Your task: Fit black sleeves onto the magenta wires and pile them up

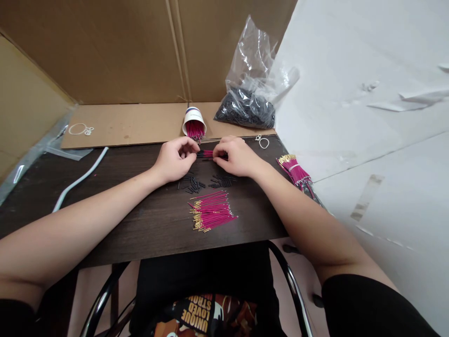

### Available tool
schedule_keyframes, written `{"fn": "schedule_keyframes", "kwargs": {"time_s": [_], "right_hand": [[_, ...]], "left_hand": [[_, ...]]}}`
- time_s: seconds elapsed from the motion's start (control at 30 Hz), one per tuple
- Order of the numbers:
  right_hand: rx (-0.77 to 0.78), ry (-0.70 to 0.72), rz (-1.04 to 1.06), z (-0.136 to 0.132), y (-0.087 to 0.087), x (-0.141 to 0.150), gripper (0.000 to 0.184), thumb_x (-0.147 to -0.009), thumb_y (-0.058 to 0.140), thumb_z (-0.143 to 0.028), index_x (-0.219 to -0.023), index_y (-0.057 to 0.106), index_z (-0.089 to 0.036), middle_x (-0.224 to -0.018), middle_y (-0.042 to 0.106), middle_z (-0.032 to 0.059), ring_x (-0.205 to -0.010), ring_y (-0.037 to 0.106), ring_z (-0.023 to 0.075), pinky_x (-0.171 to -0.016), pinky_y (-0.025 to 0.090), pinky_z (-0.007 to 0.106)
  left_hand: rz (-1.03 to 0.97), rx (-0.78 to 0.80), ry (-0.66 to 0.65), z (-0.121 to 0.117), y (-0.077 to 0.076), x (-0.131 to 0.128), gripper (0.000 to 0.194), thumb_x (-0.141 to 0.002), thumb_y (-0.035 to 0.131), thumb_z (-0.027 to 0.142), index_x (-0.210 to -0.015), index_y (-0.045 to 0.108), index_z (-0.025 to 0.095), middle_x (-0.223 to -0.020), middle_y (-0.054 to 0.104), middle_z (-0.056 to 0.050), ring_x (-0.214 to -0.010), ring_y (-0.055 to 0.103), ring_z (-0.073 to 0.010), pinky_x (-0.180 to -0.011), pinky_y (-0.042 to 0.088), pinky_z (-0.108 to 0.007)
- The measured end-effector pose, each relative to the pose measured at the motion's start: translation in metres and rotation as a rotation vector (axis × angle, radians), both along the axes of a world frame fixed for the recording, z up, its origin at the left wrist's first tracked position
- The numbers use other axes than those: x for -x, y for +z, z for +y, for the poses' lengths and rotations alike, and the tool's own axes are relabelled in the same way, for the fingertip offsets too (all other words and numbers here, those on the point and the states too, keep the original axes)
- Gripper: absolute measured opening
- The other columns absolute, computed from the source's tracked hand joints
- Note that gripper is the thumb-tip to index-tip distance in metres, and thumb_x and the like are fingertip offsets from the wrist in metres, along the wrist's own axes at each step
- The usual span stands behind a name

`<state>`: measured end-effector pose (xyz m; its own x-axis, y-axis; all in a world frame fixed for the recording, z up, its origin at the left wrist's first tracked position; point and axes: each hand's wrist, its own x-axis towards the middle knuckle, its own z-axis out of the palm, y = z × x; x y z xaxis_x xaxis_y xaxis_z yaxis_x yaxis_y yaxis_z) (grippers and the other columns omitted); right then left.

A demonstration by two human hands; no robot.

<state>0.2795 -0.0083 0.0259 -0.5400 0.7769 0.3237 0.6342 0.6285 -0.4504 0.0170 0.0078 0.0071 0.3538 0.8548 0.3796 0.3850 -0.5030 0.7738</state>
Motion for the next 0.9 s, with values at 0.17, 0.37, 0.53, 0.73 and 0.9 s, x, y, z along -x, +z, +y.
{"fn": "schedule_keyframes", "kwargs": {"time_s": [0.17, 0.37, 0.53, 0.73, 0.9], "right_hand": [[-0.017, -0.007, 0.015, 0.005, -0.005, -0.004, 0.011, -0.1, 0.075, -0.025, -0.097, 0.083, -0.019, -0.095, 0.074, 0.0093, -0.092, 0.068, 0.0262, -0.091, 0.048, 0.042], [0.001, -0.023, 0.011, 0.008, -0.006, -0.005, 0.012, -0.1, 0.076, -0.027, -0.092, 0.08, -0.019, -0.092, 0.072, 0.0085, -0.089, 0.065, 0.0252, -0.089, 0.047, 0.041], [0.021, 0.002, -0.02, 0.005, -0.006, 0.001, 0.012, -0.104, 0.074, -0.025, -0.094, 0.077, -0.02, -0.093, 0.072, 0.009, -0.093, 0.064, 0.0268, -0.093, 0.047, 0.043], [-0.037, -0.004, -0.023, 0.005, -0.013, 0.008, 0.012, -0.107, 0.071, -0.025, -0.097, 0.073, -0.019, -0.097, 0.072, 0.0103, -0.096, 0.062, 0.028, -0.097, 0.047, 0.045], [-0.083, -0.065, -0.014, 0.007, -0.018, 0.01, 0.011, -0.106, 0.073, -0.025, -0.097, 0.069, -0.02, -0.099, 0.07, 0.0103, -0.096, 0.06, 0.0281, -0.094, 0.045, 0.043]], "left_hand": [[0.033, 0.042, -0.007, 0.001, 0.0, 0.0, 0.015, -0.079, 0.07, 0.016, -0.092, 0.076, 0.018, -0.085, 0.075, -0.005, -0.075, 0.061, -0.018, -0.075, 0.05, -0.036], [0.033, 0.051, -0.013, -0.001, 0.004, -0.001, 0.011, -0.078, 0.07, 0.016, -0.088, 0.075, 0.018, -0.085, 0.075, -0.005, -0.073, 0.059, -0.0171, -0.074, 0.049, -0.035], [0.003, 0.071, 0.012, 0.002, 0.001, -0.001, 0.011, -0.079, 0.069, 0.016, -0.088, 0.075, 0.018, -0.087, 0.077, -0.006, -0.074, 0.06, -0.0173, -0.073, 0.049, -0.035], [-0.021, 0.063, 0.038, 0.008, -0.005, 0.0, 0.011, -0.087, 0.066, 0.019, -0.09, 0.077, 0.018, -0.091, 0.08, -0.006, -0.081, 0.066, -0.0192, -0.077, 0.049, -0.036], [-0.008, 0.065, 0.0, 0.005, -0.002, 0.0, 0.01, -0.085, 0.07, 0.021, -0.091, 0.077, 0.018, -0.089, 0.078, -0.006, -0.077, 0.063, -0.0184, -0.074, 0.048, -0.035]]}}
